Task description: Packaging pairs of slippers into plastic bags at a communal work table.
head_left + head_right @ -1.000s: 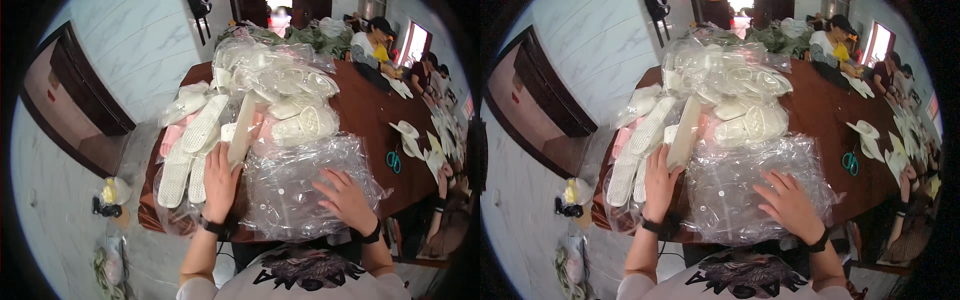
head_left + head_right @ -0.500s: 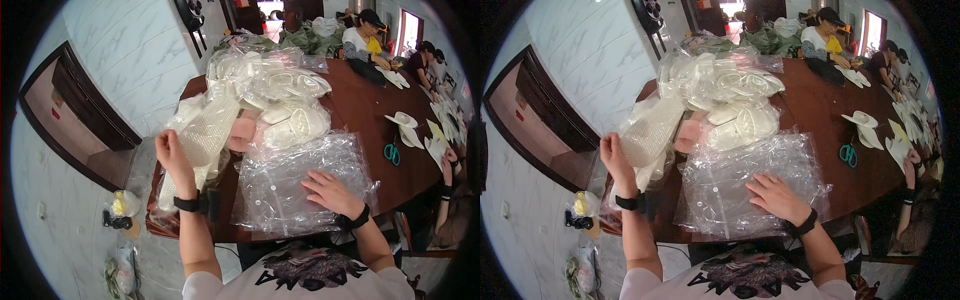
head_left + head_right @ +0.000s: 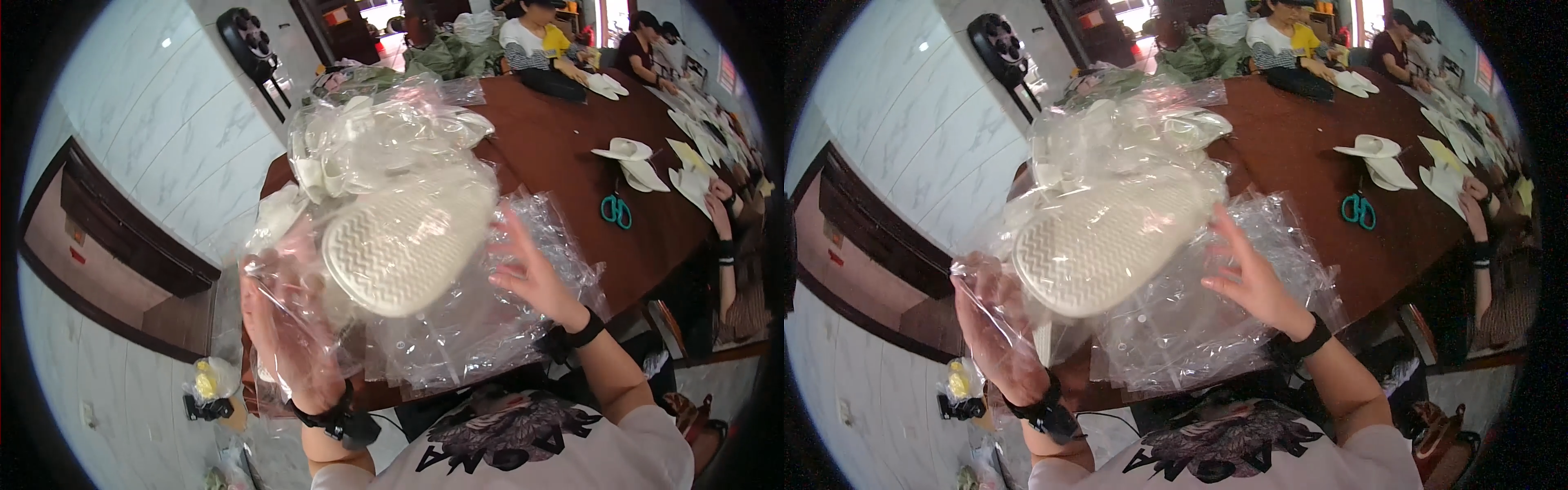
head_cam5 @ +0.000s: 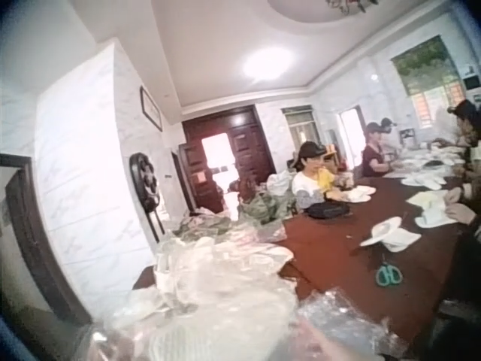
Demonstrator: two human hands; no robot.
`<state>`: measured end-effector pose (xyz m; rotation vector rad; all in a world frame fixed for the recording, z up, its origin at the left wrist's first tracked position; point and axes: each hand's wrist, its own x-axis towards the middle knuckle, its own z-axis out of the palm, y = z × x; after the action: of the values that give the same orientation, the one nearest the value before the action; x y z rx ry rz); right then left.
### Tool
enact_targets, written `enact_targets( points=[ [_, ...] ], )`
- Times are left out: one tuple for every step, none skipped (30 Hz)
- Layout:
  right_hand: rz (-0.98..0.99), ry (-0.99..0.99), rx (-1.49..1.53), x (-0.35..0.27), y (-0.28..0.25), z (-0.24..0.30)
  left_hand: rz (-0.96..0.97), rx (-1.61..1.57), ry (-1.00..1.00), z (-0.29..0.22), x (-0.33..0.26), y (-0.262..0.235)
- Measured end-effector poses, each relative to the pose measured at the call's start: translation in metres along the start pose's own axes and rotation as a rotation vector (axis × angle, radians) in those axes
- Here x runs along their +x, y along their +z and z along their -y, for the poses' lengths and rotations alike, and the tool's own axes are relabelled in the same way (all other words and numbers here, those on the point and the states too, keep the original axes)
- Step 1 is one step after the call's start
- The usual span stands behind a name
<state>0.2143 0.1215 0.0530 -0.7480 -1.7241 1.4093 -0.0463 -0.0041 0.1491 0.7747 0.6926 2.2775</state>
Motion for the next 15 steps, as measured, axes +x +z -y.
enact_targets(
  points=[
    [-0.206,-0.214,0.044,0.006,0.004,-0.005,0.010,0.001,-0.013,0.002,-0.008,-0.002],
    [-0.403,-0.431,0.087,0.010,0.005,-0.005,0.086,-0.051,-0.120,0.004,-0.021,0.000],
    [-0.409,-0.431,0.090,0.007,-0.004,0.000,0.162,-0.103,-0.227,0.008,-0.031,0.006],
    [-0.349,-0.388,-0.102,0.004,-0.018,0.004,0.058,0.215,-0.068,0.026,-0.039,0.008],
    [-0.300,-0.341,-0.298,-0.003,-0.032,0.010,0.099,-0.029,-0.261,0.027,-0.042,0.011],
    [-0.391,-0.435,-0.101,-0.007,-0.040,0.013,0.176,0.242,-0.224,0.025,-0.048,0.015],
    [-0.401,-0.443,-0.107,-0.008,-0.043,0.014,0.249,0.516,-0.166,0.026,-0.052,0.017],
    [-0.477,-0.474,-0.051,-0.012,-0.044,0.018,0.239,0.358,-0.267,0.025,-0.052,0.014],
    [-0.552,-0.505,0.006,-0.016,-0.046,0.023,0.229,0.199,-0.369,0.024,-0.049,0.009],
    [-0.654,-0.557,-0.125,-0.021,-0.048,0.027,0.398,-0.123,-0.456,0.018,-0.050,0.010],
    [-0.661,-0.560,-0.135,-0.024,-0.053,0.035,0.405,-0.132,-0.459,0.022,-0.053,0.005],
    [-0.681,-0.628,-0.375,-0.027,-0.059,0.045,0.396,0.332,-0.315,0.028,-0.055,-0.004],
    [-0.690,-0.687,-0.616,-0.031,-0.060,0.055,0.367,0.791,-0.157,0.033,-0.056,-0.013],
    [-0.721,-0.539,-0.591,-0.030,-0.055,0.064,-0.009,0.006,-0.538,0.044,-0.041,-0.007],
    [-0.723,-0.536,-0.599,-0.028,-0.055,0.061,-0.007,0.001,-0.544,0.056,-0.041,-0.019]
  ],
)
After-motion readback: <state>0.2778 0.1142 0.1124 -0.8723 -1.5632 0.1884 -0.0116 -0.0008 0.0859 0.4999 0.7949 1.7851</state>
